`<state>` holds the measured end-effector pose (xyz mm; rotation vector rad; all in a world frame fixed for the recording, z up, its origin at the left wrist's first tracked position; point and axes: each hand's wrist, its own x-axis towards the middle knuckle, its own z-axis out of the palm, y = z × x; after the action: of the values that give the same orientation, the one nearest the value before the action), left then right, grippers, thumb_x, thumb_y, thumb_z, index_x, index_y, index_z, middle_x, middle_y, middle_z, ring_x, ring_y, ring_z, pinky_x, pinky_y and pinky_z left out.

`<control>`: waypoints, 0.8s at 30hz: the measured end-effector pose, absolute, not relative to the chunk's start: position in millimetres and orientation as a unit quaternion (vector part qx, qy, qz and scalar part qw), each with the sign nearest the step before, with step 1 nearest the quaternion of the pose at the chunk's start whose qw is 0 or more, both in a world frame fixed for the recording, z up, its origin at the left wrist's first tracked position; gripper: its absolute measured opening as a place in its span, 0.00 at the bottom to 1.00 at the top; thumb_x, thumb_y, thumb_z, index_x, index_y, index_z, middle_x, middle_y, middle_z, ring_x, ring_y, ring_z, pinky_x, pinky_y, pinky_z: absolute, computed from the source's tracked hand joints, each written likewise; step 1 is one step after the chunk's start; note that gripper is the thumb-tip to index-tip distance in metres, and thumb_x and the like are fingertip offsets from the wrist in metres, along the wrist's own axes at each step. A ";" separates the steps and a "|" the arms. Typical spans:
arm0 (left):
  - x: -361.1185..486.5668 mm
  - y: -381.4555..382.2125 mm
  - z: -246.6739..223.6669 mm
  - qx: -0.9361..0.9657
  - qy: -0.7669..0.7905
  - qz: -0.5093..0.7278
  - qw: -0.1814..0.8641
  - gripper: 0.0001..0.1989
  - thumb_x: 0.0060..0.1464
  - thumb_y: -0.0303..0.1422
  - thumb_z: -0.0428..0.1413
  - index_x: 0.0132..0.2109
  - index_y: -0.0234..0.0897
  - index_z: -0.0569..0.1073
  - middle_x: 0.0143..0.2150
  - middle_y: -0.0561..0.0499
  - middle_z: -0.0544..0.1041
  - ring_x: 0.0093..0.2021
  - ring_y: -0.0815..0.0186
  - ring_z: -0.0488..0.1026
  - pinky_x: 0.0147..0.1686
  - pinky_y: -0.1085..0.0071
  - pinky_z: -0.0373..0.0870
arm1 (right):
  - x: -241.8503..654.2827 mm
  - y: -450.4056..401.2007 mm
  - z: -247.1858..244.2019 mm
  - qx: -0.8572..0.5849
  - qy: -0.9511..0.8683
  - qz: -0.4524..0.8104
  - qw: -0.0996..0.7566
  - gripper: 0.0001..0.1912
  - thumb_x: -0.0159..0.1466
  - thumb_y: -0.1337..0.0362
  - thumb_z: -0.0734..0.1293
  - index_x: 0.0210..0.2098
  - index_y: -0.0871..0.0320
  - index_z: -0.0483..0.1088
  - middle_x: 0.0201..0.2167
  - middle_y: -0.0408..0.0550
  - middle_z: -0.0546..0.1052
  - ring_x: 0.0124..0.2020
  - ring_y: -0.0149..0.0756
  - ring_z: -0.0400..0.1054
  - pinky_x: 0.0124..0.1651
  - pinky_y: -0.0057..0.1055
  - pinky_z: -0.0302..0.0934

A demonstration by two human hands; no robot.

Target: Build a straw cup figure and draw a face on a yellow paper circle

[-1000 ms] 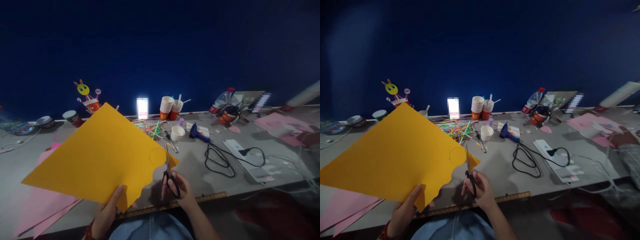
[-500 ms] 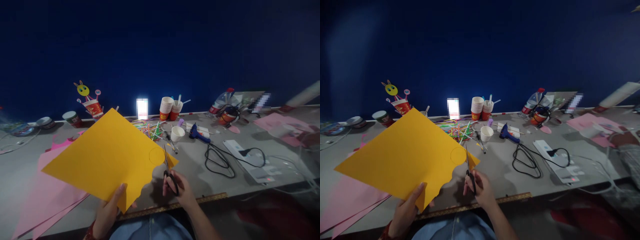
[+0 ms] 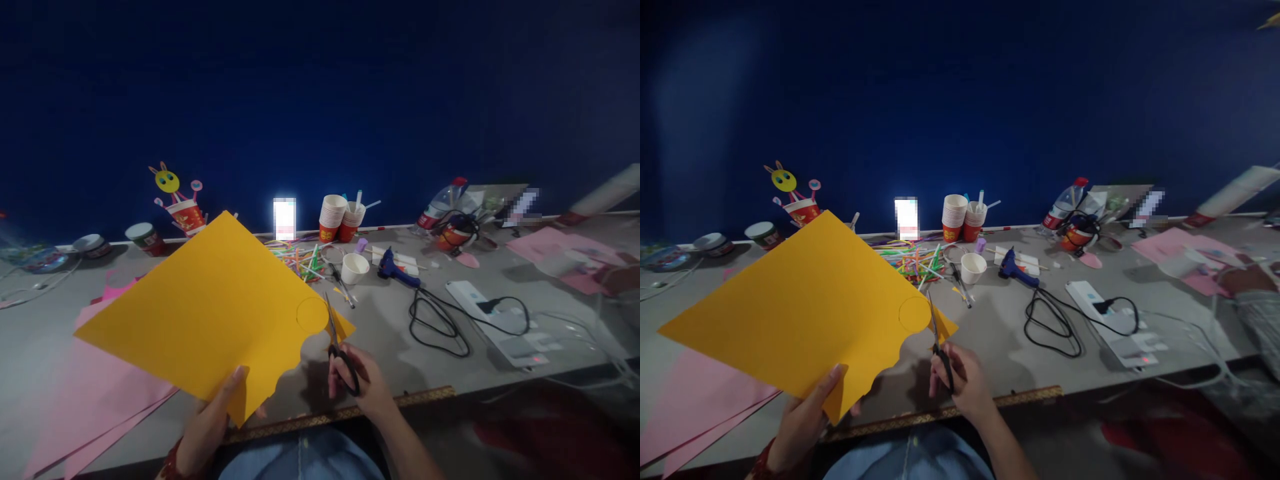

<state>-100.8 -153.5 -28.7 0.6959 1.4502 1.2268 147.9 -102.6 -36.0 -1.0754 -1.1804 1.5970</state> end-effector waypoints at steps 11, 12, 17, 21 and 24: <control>-108.5 -150.4 -10.5 0.346 0.593 0.494 0.534 0.22 0.53 0.50 0.61 0.23 0.37 0.79 0.18 0.48 0.77 0.20 0.63 0.73 0.26 0.72 0.73 | 157.8 -103.3 -26.7 -0.438 -0.535 0.610 0.386 0.26 0.62 0.41 0.67 0.25 0.57 0.65 0.16 0.41 0.70 0.18 0.31 0.65 0.23 0.28 0.56; -109.7 -150.1 -8.2 0.349 0.596 0.487 0.534 0.23 0.53 0.51 0.60 0.22 0.37 0.78 0.18 0.47 0.77 0.20 0.63 0.73 0.26 0.72 0.73 | 159.4 -103.3 -27.3 -0.438 -0.542 0.608 0.381 0.25 0.63 0.41 0.66 0.26 0.57 0.65 0.16 0.41 0.70 0.18 0.32 0.65 0.23 0.28 0.56; -115.8 -147.3 0.6 0.362 0.580 0.476 0.553 0.23 0.53 0.51 0.59 0.24 0.35 0.79 0.17 0.46 0.77 0.20 0.62 0.74 0.23 0.71 0.71 | 166.2 -102.6 -24.7 -0.440 -0.562 0.604 0.355 0.26 0.61 0.40 0.66 0.25 0.56 0.63 0.14 0.40 0.70 0.15 0.31 0.63 0.22 0.28 0.53; -118.7 -144.0 6.8 0.371 0.582 0.476 0.545 0.22 0.53 0.50 0.59 0.24 0.36 0.78 0.16 0.48 0.76 0.18 0.62 0.73 0.21 0.72 0.70 | 169.7 -102.3 -17.4 -0.452 -0.585 0.585 0.333 0.24 0.63 0.42 0.65 0.24 0.55 0.62 0.13 0.40 0.70 0.16 0.31 0.63 0.23 0.28 0.54; -119.7 -141.6 12.0 0.371 0.579 0.474 0.550 0.21 0.53 0.49 0.60 0.23 0.36 0.77 0.15 0.48 0.75 0.16 0.64 0.72 0.19 0.73 0.68 | 172.1 -103.1 -15.2 -0.457 -0.598 0.573 0.324 0.25 0.63 0.42 0.64 0.24 0.55 0.62 0.12 0.41 0.70 0.16 0.31 0.62 0.24 0.28 0.53</control>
<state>-119.7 -141.6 12.0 0.8783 1.3707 1.1207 172.1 -103.1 -15.2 -1.1980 -1.5693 1.5032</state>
